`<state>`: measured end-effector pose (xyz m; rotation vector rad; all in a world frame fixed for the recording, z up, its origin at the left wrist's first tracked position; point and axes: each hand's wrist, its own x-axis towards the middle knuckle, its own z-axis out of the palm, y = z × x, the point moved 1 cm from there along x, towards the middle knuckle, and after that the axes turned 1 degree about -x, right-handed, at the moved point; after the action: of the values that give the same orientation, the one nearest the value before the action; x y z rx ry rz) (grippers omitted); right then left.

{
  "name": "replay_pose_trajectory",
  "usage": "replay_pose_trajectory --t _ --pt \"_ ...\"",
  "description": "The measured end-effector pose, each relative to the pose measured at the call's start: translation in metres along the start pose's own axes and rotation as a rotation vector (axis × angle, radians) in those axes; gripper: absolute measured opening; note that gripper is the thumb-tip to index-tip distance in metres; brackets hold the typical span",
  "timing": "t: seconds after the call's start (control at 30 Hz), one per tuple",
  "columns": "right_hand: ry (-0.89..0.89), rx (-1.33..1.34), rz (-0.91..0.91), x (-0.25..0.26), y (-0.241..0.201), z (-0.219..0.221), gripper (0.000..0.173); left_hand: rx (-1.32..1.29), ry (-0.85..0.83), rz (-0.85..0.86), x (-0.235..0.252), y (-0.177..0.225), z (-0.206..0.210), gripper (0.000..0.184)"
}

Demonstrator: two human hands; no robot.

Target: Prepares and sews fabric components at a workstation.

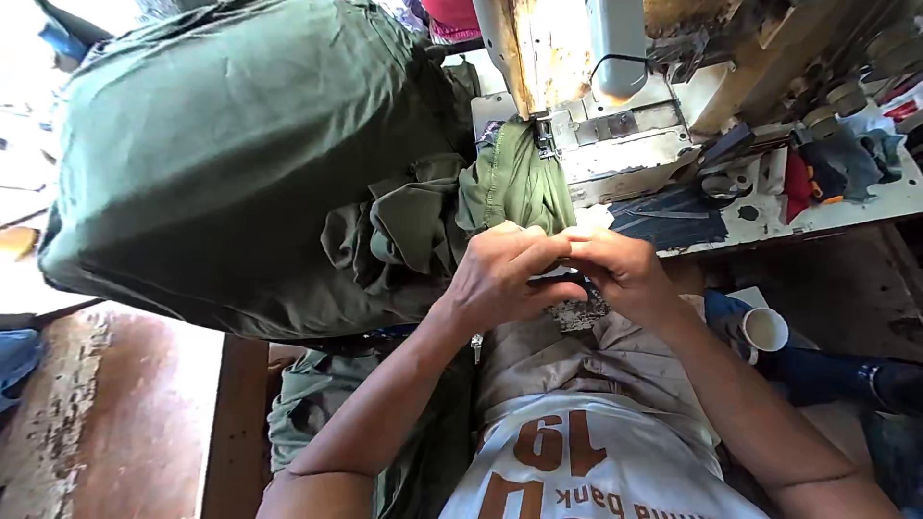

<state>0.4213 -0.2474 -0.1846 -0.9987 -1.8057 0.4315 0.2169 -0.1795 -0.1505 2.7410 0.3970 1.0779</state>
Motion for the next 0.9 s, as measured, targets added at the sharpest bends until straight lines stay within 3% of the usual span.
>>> replay_pose_trajectory --t 0.1,0.17,0.27,0.37,0.5,0.9 --pt "0.1 -0.097 -0.028 -0.007 0.001 0.003 0.02 0.33 0.052 -0.077 -0.013 -0.021 0.023 0.062" --pt "0.123 -0.026 -0.062 -0.007 0.002 0.003 0.02 0.423 0.031 -0.133 -0.017 -0.032 0.028 0.047" --pt "0.107 0.164 -0.033 -0.008 0.005 0.001 0.012 0.421 -0.02 -0.133 -0.012 -0.034 0.014 0.024" --pt "0.071 0.202 0.054 -0.013 0.005 -0.005 0.01 0.351 -0.165 -0.086 -0.003 -0.016 -0.009 0.017" --pt "0.063 0.181 0.128 -0.019 0.002 -0.007 0.011 0.345 -0.332 -0.119 0.002 -0.004 -0.019 0.021" --pt "0.182 0.142 0.335 0.018 0.021 0.009 0.014 0.472 -0.272 -0.12 0.033 -0.052 -0.017 0.025"
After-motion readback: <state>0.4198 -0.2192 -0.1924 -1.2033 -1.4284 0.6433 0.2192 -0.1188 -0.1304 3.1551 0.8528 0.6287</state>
